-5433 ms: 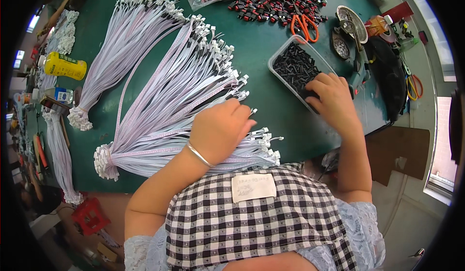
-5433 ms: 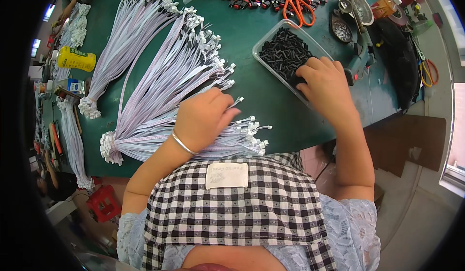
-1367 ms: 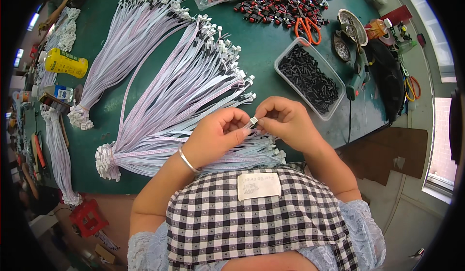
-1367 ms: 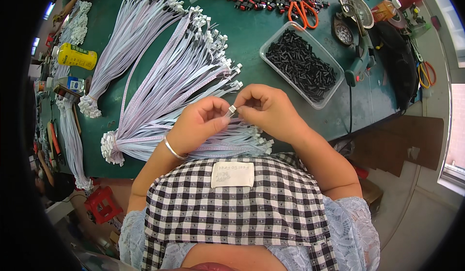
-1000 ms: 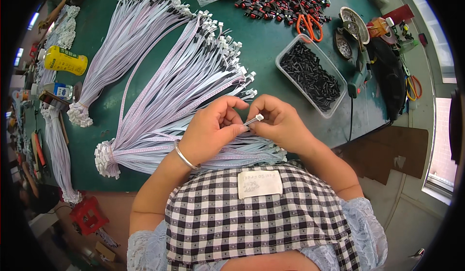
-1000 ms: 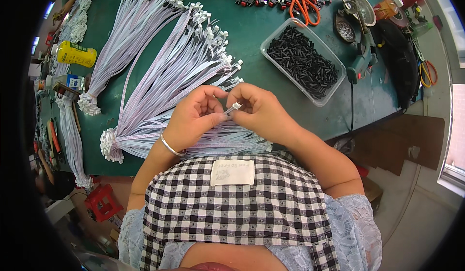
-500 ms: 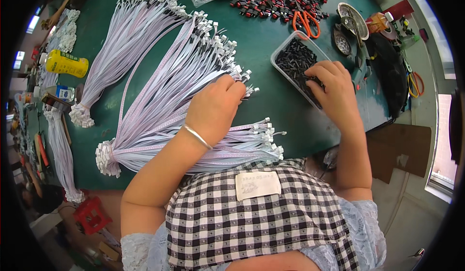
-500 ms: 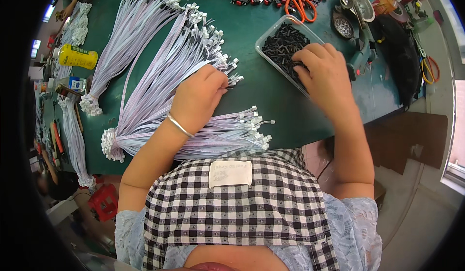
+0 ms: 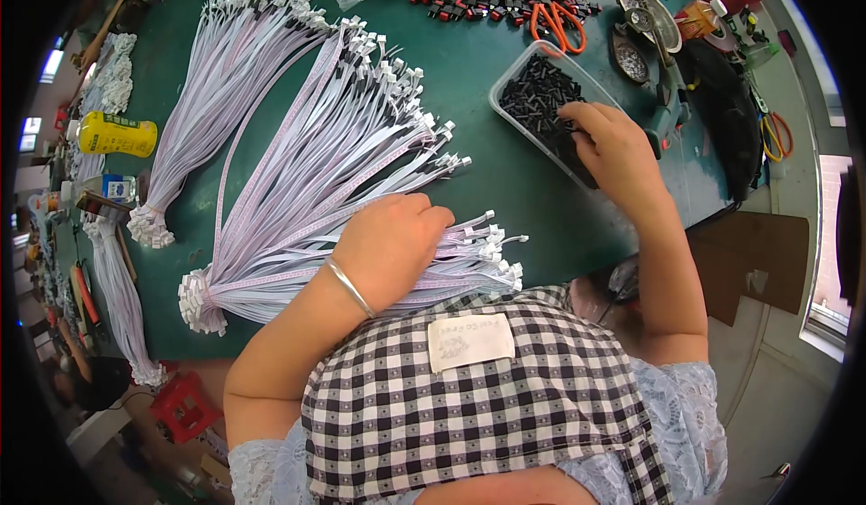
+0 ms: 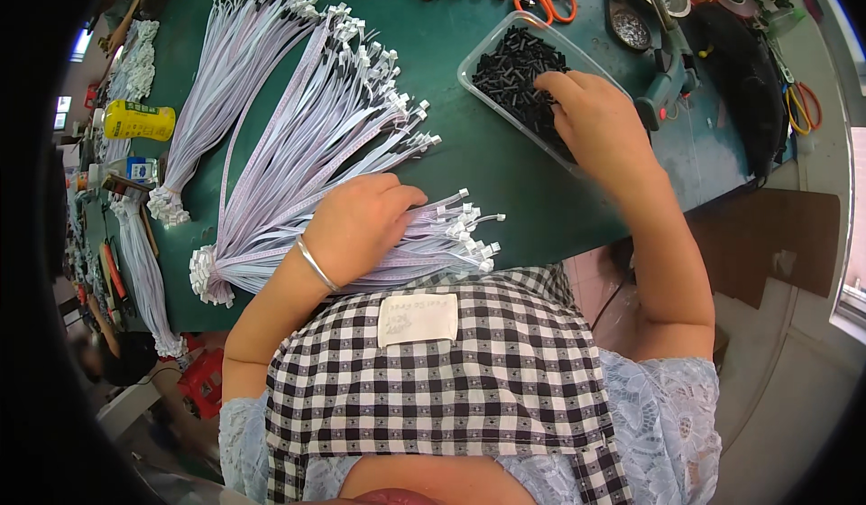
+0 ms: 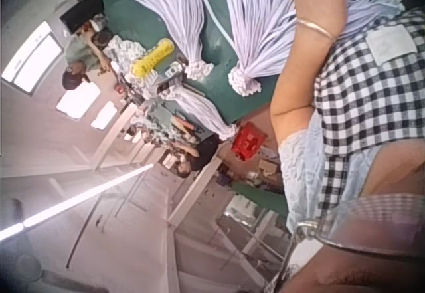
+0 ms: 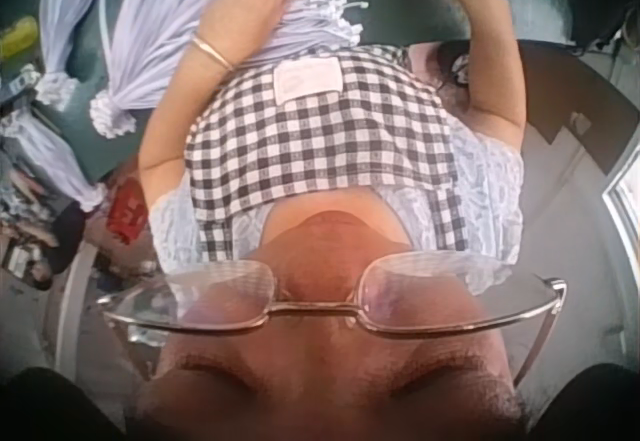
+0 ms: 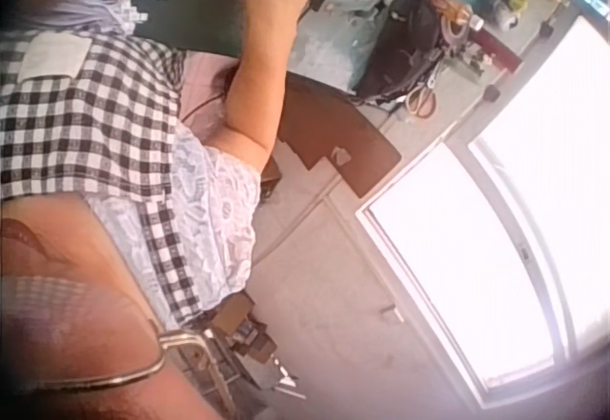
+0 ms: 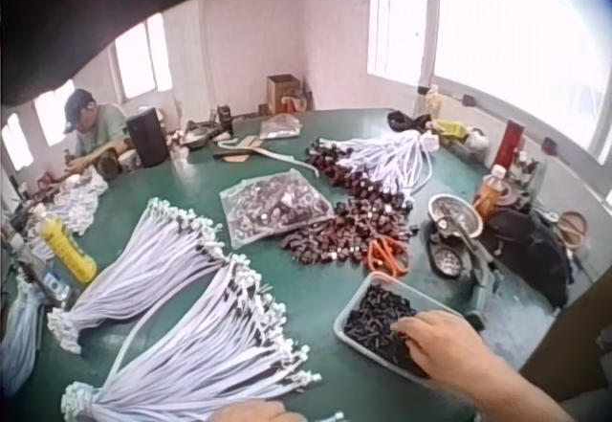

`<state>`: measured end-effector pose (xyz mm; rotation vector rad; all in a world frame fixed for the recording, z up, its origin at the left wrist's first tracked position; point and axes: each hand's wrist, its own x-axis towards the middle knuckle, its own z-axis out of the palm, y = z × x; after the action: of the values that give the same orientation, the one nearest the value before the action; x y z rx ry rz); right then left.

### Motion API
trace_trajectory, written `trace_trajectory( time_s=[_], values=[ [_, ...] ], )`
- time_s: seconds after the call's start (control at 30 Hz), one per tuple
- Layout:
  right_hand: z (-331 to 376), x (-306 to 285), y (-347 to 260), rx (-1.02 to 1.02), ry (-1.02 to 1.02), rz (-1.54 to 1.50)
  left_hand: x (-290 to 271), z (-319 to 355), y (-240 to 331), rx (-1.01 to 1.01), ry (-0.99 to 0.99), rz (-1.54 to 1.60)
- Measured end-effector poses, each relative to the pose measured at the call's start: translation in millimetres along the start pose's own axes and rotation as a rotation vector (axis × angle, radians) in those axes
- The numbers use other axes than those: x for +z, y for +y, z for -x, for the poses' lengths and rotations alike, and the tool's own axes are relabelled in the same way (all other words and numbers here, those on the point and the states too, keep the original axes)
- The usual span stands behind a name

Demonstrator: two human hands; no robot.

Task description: The person repeatedly picks up white ribbon cables and small black plastic connectors from a container, then inserts the connector onto the end of each cable. The person works at a green table with bundles of cables and tools nearby.

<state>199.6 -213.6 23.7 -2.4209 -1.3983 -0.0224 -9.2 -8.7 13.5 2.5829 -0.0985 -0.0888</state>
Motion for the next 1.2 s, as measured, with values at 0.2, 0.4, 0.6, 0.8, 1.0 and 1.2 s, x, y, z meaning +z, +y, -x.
trace_trajectory(
  time_s=[0.2, 0.4, 0.6, 0.8, 1.0, 1.2],
  values=[
    [1, -7, 0, 0.074, 0.053, -0.210, -14, 3, 4, -0.012, -0.102, 0.091],
    [9, -17, -12, 0.081, 0.014, -0.445, -15, 2, 2, 0.006, 0.041, 0.157],
    [2, -17, -28, -0.053, 0.093, -0.074, -8, -11, 5, 0.004, 0.115, 0.297],
    [0, -5, 7, 0.030, -0.030, 0.117, -9, -13, 2, -0.168, 0.029, 0.559],
    [-2, -5, 10, -0.021, -0.035, 0.073, 0, -11, 3, -0.154, 0.115, 0.706],
    [-4, -8, 5, 0.024, 0.005, -0.057, -6, -14, 6, -0.213, 0.110, 0.698]
  ],
)
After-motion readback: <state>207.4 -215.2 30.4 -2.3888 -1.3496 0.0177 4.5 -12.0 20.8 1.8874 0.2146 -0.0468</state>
